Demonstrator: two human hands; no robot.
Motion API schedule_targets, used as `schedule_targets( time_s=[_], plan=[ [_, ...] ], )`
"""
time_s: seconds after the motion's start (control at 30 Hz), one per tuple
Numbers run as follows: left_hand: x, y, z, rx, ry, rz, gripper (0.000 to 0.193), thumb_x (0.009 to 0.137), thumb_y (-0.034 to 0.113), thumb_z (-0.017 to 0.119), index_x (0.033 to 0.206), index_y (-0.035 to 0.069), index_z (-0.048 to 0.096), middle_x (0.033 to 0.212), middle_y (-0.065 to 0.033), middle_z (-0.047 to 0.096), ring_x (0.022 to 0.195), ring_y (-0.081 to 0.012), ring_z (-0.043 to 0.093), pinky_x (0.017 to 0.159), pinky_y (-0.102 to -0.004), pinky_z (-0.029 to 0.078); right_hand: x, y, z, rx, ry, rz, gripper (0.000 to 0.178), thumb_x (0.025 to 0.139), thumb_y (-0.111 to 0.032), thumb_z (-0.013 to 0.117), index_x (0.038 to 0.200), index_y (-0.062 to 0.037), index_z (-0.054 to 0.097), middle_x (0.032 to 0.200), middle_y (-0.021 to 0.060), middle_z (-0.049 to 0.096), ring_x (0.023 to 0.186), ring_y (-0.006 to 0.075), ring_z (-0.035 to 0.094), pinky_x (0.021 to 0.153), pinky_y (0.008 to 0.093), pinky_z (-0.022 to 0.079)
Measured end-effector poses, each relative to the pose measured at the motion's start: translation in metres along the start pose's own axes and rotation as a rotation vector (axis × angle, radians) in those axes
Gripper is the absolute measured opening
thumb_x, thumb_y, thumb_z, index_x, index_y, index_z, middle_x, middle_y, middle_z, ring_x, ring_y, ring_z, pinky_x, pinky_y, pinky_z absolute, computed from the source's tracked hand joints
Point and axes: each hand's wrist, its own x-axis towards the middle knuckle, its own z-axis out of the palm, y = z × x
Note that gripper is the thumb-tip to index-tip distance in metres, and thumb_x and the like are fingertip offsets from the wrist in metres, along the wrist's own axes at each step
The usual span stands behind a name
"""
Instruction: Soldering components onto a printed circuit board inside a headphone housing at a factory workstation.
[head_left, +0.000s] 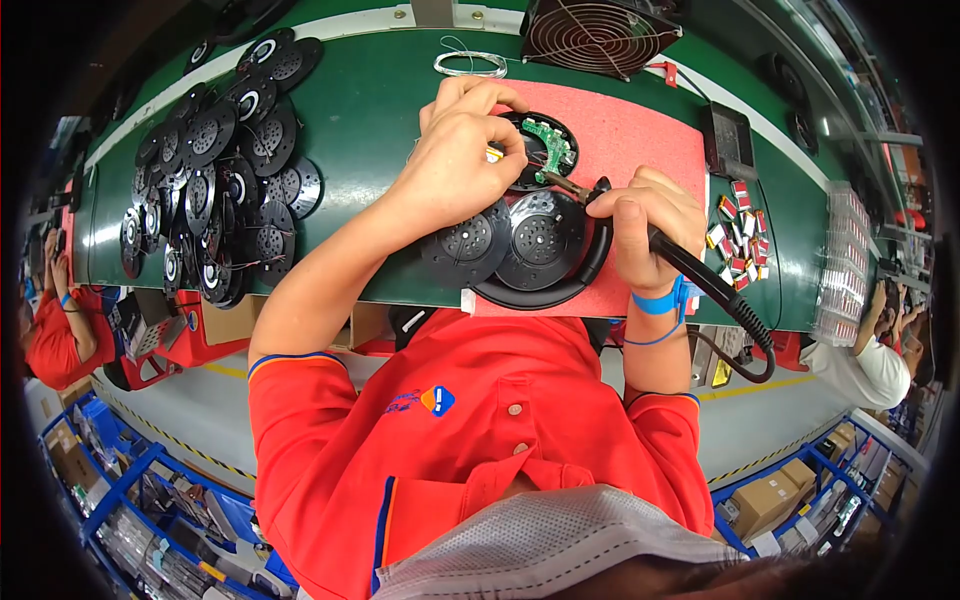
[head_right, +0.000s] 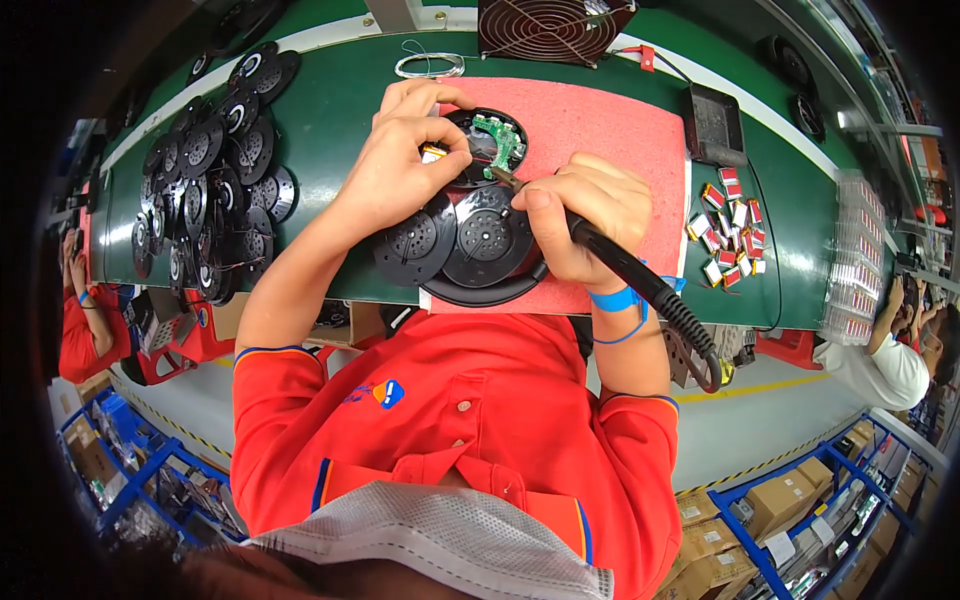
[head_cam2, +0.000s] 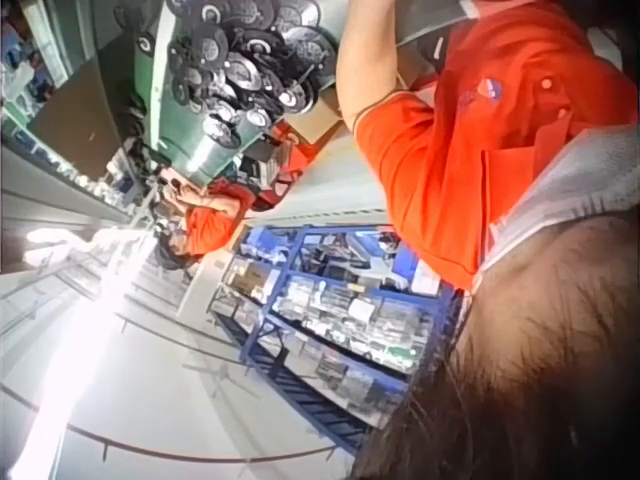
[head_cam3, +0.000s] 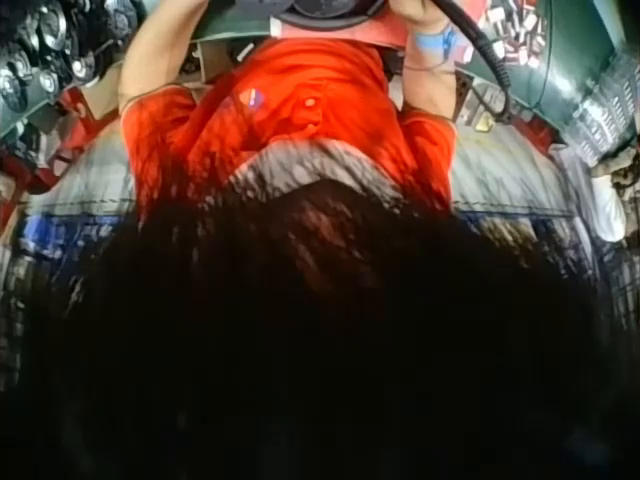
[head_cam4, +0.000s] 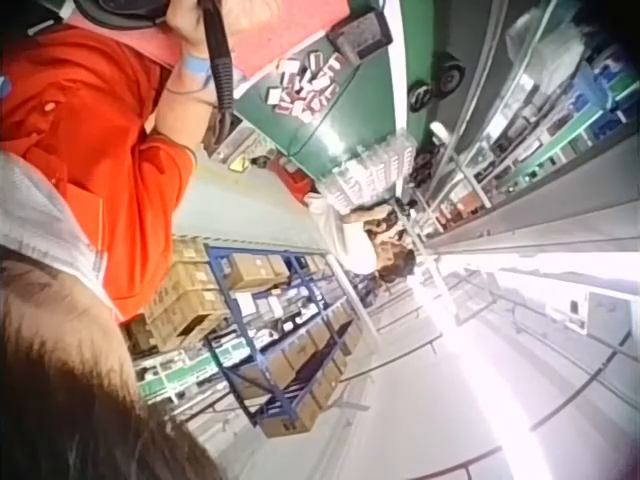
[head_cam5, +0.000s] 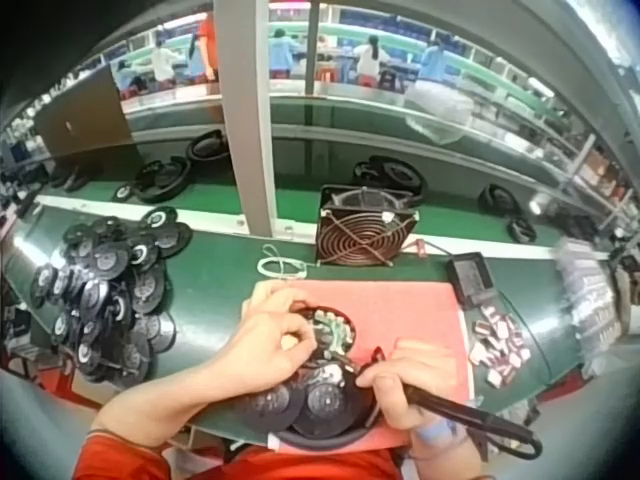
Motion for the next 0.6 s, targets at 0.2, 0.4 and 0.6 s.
schedule_targets(
  time_s=[0.2, 0.4, 0.6],
  plan=[
    [0.0001, -0.0013, 0.0037, -0.029, 0.066, 0.024, 0.005, 0.068, 0.008, 0.065, 0.066, 0.003, 0.067, 0.108, -0.0036, 0.06, 0.115, -0.0284, 0.044, 0.097, -0.0437, 0.031, -0.0013, 0.0013, 0.0009, 0.002, 0.01, -0.011, 0.027, 0.086, -0.011, 0.054, 0.063, 0.0006, 0.062, 0.054, 0.0067, 0.055, 0.045, 0.015, 0.042, 0.043, 0.0285, 0.03],
    [-0.0006, 0.0009, 0.0002, 0.008, -0.002, -0.004, 0.007, 0.073, 0.01, 0.066, 0.072, 0.003, 0.065, 0.116, -0.005, 0.058, 0.12, -0.0311, 0.04, 0.101, -0.0426, 0.03, -0.0007, 0.0008, 0.0011, -0.006, 0.013, -0.029, 0.028, 0.086, -0.011, 0.054, 0.062, 0.0008, 0.061, 0.053, 0.0064, 0.056, 0.044, 0.0147, 0.042, 0.042, 0.0283, 0.03],
    [-0.0005, -0.0002, 0.003, 0.003, 0.032, 0.012, 0.006, 0.07, 0.009, 0.066, 0.07, 0.003, 0.066, 0.112, -0.0042, 0.059, 0.117, -0.0298, 0.042, 0.099, -0.0434, 0.03, -0.0011, 0.0, -0.0017, -0.003, 0.046, -0.031, 0.027, 0.085, -0.009, 0.053, 0.062, 0.0017, 0.061, 0.053, 0.0063, 0.055, 0.044, 0.0144, 0.042, 0.042, 0.0279, 0.029]
  ],
)
